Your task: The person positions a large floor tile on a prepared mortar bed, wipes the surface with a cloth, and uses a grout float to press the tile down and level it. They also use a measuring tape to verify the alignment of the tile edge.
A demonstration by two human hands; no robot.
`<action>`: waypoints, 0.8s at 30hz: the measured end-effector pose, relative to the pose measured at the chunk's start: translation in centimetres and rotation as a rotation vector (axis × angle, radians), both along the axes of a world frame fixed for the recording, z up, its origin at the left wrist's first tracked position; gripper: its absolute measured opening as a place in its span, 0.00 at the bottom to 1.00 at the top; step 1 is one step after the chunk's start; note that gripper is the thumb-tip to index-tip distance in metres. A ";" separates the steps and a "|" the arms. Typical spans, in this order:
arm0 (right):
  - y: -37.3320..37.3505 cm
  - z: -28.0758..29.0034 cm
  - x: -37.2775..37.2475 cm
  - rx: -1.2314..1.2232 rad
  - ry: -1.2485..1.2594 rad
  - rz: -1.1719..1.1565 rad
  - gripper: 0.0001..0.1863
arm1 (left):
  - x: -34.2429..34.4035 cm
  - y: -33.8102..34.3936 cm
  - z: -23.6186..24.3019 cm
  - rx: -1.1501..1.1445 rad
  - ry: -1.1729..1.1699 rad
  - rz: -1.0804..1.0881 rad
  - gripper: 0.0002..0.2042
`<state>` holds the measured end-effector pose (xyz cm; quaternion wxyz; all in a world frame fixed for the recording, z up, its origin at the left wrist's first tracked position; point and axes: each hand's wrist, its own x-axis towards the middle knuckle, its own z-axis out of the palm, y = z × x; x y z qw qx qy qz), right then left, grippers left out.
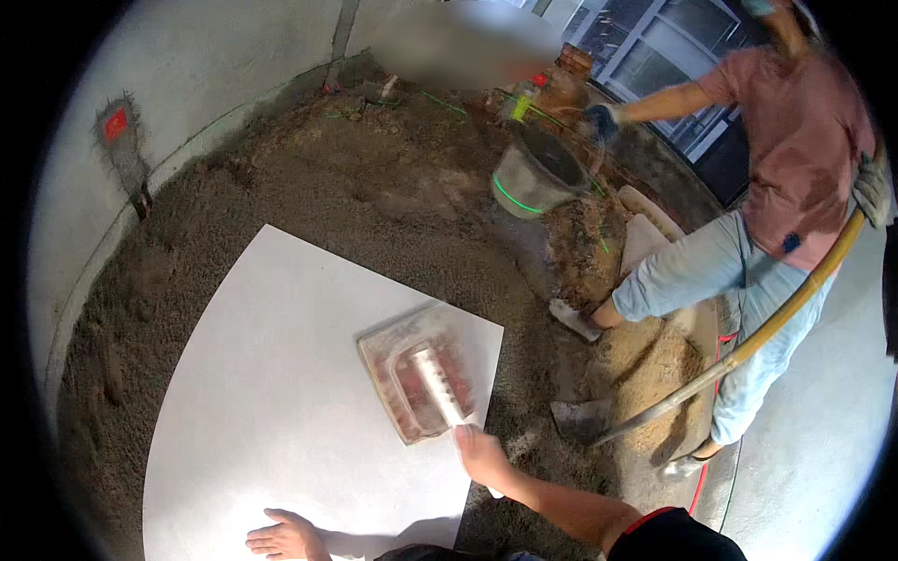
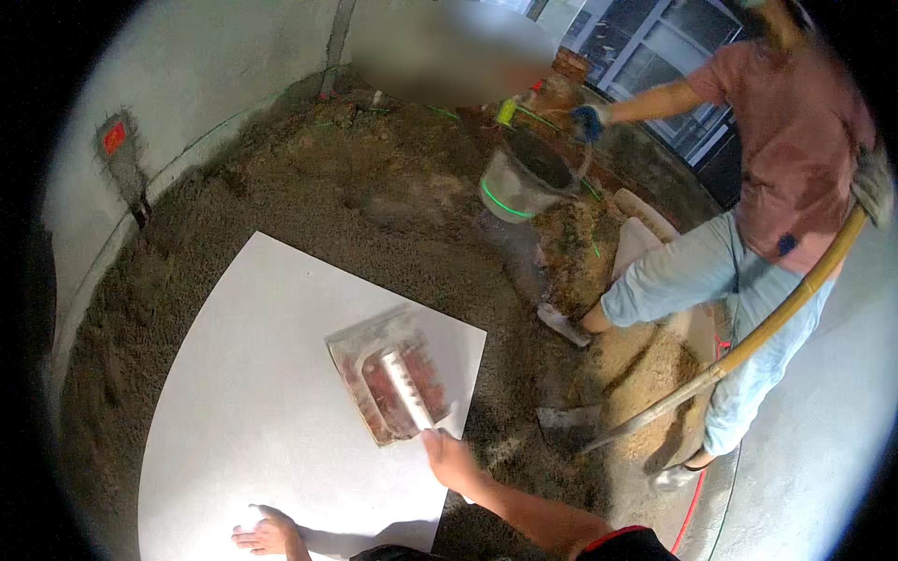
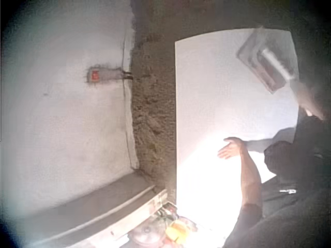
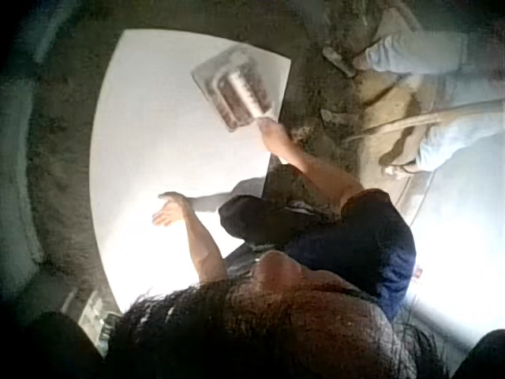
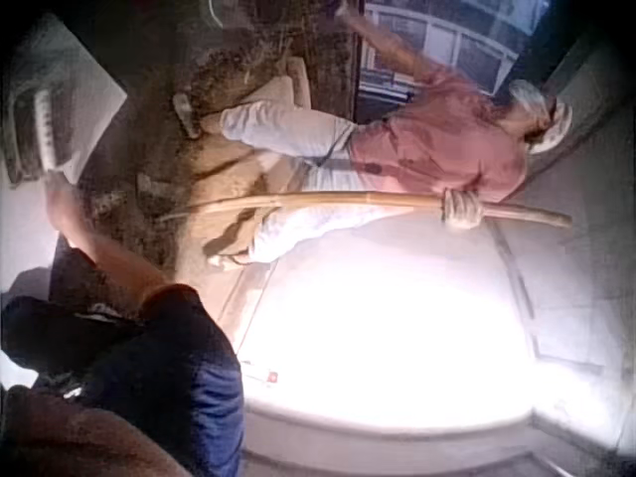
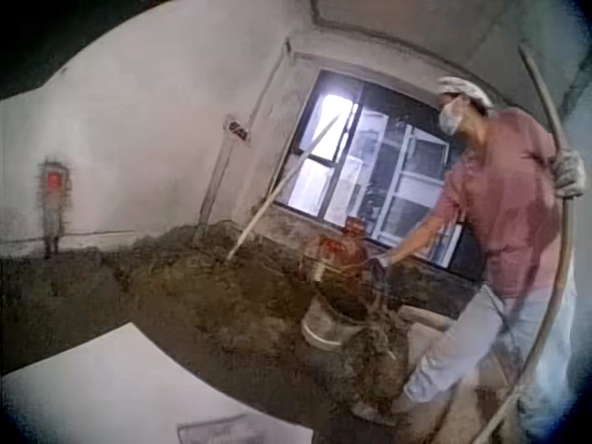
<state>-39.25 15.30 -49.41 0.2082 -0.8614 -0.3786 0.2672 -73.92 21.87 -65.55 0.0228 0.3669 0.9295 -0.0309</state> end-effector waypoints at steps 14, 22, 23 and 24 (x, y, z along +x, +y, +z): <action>1.3 0.5 1.4 0.148 0.059 -0.106 0.32 | 1.2 -0.4 -1.2 0.124 -0.079 0.024 0.45; 19.0 6.3 3.8 -0.046 0.375 0.240 0.36 | 1.3 -0.5 1.0 0.205 -0.185 0.028 0.46; 18.8 8.7 4.6 0.064 0.354 0.297 0.35 | 1.1 -0.3 1.0 0.085 -0.075 0.003 0.45; 18.0 10.3 5.2 0.211 0.306 0.312 0.34 | 1.0 -0.1 1.0 -0.009 -0.087 0.008 0.45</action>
